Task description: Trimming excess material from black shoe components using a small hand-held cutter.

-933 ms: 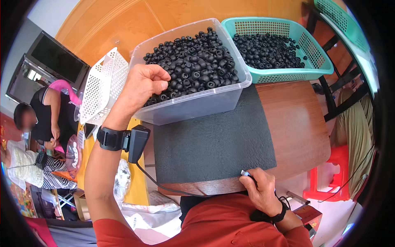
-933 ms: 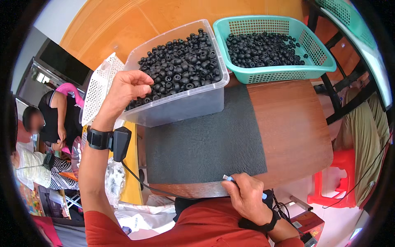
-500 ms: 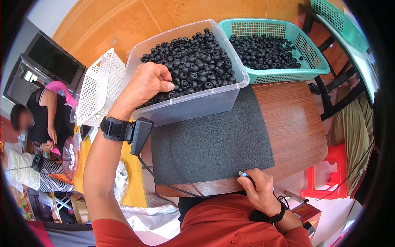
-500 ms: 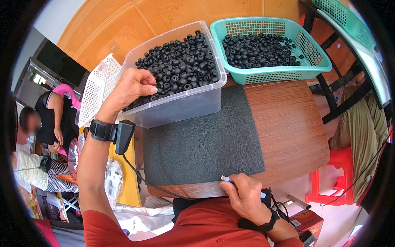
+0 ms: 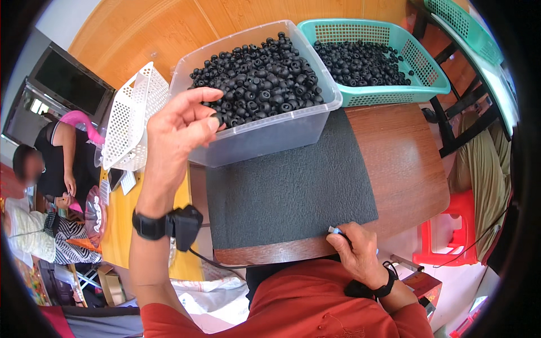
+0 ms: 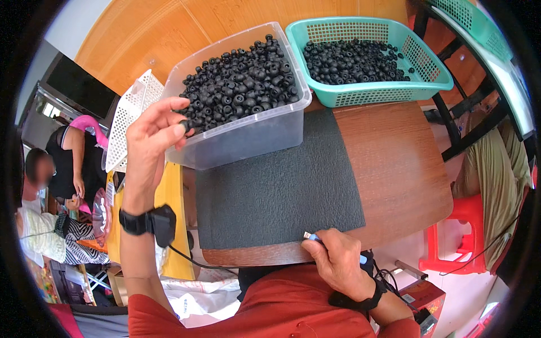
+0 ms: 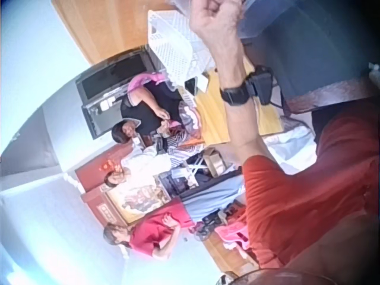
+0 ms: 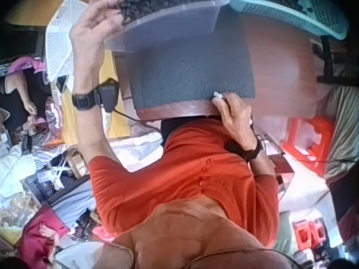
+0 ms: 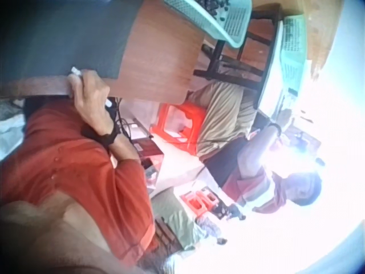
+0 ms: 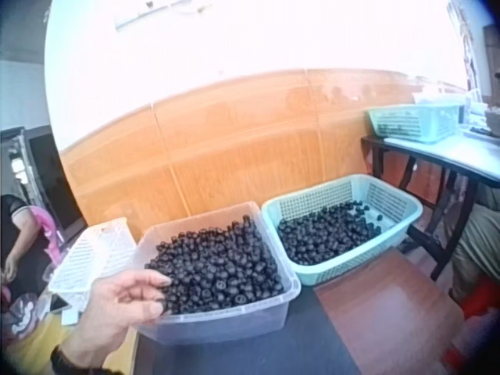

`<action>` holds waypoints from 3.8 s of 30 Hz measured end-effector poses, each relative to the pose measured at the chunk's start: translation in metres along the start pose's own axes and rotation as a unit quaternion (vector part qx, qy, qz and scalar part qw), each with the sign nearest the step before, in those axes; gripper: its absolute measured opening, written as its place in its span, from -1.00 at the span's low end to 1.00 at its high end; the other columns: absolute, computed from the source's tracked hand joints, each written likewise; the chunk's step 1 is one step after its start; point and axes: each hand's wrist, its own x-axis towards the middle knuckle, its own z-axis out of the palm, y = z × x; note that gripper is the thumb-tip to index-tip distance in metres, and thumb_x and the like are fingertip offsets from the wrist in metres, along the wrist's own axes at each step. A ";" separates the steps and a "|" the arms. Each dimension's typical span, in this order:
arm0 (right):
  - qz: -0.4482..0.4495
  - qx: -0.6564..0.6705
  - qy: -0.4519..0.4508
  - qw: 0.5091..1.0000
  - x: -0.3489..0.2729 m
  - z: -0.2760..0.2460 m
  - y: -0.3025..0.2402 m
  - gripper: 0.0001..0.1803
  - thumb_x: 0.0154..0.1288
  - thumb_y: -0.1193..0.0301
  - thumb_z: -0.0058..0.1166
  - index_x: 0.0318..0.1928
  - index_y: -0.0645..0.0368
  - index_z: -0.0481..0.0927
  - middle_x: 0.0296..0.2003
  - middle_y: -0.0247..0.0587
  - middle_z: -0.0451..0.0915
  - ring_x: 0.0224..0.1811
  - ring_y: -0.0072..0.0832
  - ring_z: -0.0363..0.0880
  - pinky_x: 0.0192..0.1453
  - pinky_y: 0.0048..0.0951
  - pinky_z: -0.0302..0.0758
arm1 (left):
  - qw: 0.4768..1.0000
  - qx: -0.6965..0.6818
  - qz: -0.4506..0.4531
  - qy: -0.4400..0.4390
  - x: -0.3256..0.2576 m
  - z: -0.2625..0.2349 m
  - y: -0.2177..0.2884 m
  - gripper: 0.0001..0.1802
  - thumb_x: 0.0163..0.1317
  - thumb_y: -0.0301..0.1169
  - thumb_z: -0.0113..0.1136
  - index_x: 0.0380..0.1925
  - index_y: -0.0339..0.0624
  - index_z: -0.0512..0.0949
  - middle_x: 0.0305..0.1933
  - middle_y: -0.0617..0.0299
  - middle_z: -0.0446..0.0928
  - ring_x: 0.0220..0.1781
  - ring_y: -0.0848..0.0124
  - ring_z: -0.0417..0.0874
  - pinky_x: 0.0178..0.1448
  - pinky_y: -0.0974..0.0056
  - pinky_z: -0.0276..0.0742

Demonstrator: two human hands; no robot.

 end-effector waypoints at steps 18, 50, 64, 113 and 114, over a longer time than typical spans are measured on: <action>-0.005 0.011 0.005 1.000 0.007 0.001 -0.013 -0.83 0.15 0.49 0.24 -0.39 0.30 0.51 -0.58 -0.08 0.49 -0.62 -0.22 0.46 -0.56 -0.32 0.33 | 0.893 -0.381 -0.200 -0.135 -0.115 0.080 -0.063 -0.71 0.27 -0.49 0.14 -0.04 -0.39 0.46 -0.24 0.01 0.59 -0.36 0.42 0.61 -0.29 0.39 0.55; -0.080 0.020 0.043 0.996 0.011 0.012 -0.012 -0.77 0.08 0.43 0.28 -0.40 0.25 0.47 -0.59 -0.11 0.50 -0.60 -0.22 0.52 -0.57 -0.31 0.39 | 0.827 -0.458 -0.294 -0.138 -0.146 0.104 -0.072 -0.72 0.23 -0.48 0.20 -0.12 -0.42 0.45 -0.23 0.02 0.57 -0.45 0.35 0.61 -0.43 0.35 0.56; -0.066 -0.004 0.030 0.997 0.010 0.013 -0.012 -0.75 0.10 0.38 0.28 -0.41 0.25 0.47 -0.60 -0.12 0.48 -0.60 -0.21 0.52 -0.57 -0.30 0.41 | 0.835 -0.454 -0.279 -0.138 -0.151 0.110 -0.071 -0.68 0.21 -0.42 0.26 -0.12 -0.37 0.44 -0.28 0.12 0.58 -0.41 0.49 0.56 -0.39 0.50 0.45; -0.121 -0.068 0.008 0.990 0.002 0.012 -0.005 -0.74 0.17 0.38 0.19 -0.53 0.19 0.40 -0.68 -0.17 0.36 -0.70 -0.28 0.44 -0.64 -0.33 0.38 | 0.796 -0.496 -0.317 -0.140 -0.158 0.119 -0.076 -0.69 0.21 -0.43 0.24 -0.15 -0.42 0.43 -0.36 0.12 0.54 -0.48 0.47 0.54 -0.44 0.45 0.44; -0.120 -0.068 0.008 0.990 0.002 0.013 -0.004 -0.74 0.17 0.38 0.19 -0.53 0.19 0.40 -0.68 -0.17 0.36 -0.70 -0.28 0.44 -0.64 -0.33 0.38 | 0.809 -0.483 -0.307 -0.135 -0.157 0.120 -0.074 -0.69 0.21 -0.43 0.25 -0.16 -0.42 0.43 -0.35 0.12 0.55 -0.48 0.47 0.54 -0.42 0.45 0.46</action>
